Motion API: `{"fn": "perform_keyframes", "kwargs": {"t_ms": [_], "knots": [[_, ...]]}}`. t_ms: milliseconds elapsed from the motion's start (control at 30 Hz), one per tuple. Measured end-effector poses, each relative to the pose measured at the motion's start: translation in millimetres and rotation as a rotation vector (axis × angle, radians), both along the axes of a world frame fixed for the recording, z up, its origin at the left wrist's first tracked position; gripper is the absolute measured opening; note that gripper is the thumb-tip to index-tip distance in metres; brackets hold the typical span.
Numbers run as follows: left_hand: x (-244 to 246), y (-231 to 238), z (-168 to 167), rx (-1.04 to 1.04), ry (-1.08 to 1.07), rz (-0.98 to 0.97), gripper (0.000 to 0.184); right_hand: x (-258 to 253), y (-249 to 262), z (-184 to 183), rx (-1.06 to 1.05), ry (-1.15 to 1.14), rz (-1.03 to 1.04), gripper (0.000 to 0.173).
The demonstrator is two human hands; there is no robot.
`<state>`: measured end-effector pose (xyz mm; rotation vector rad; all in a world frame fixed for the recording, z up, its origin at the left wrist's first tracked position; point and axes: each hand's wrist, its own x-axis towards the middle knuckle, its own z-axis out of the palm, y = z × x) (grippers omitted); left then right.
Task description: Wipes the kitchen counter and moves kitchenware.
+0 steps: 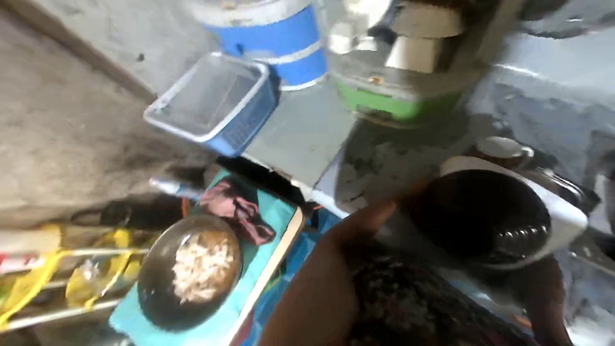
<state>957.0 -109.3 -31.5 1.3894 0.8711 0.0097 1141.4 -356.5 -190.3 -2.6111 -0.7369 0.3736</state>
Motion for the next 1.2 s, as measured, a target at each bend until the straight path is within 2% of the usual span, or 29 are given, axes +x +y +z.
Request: {"fn": "perform_keyframes", "kwargs": {"t_ms": [33,67,167,333,467,567,633,767,867,1000,1067,1133,1200], "knots": [[-21,10,-22,0.107,-0.147,-0.096,0.045,-4,4,5,0.016,0.007,0.001,0.05],[-31,13,-25,0.129,-0.137,-0.063,0.044,-8,9,9,0.015,0.011,0.009,0.049],[-46,35,-42,0.009,-0.048,0.038,0.043,-18,28,7,-0.018,0.021,0.015,0.049],[-84,107,-104,0.084,-0.044,0.02,0.052,-57,92,2,0.008,0.047,0.146,0.052],[-152,160,-105,0.151,0.098,0.103,0.054,-107,170,10,-0.034,0.095,0.279,0.049],[-207,203,-115,0.167,0.072,0.201,0.054,-138,228,5,0.087,0.07,0.459,0.053],[-237,231,-113,0.171,0.058,0.256,0.054,-159,267,4,0.096,0.094,0.543,0.058],[-265,286,-100,0.096,0.063,0.435,0.047,-190,343,5,-0.019,0.177,0.625,0.06],[-293,327,-120,0.173,0.122,0.462,0.049,-205,393,9,-0.164,0.235,0.642,0.058],[-302,362,-126,0.226,0.243,0.534,0.049,-217,435,3,-0.209,0.266,0.67,0.053],[-307,375,-127,0.312,0.378,0.46,0.049,-220,451,3,-0.229,0.293,0.685,0.054],[-321,393,-143,0.468,0.519,0.324,0.047,-221,464,3,-0.251,0.341,0.693,0.053],[-329,403,-154,0.561,0.586,0.257,0.044,-217,466,-10,-0.138,0.351,0.686,0.053]]}}
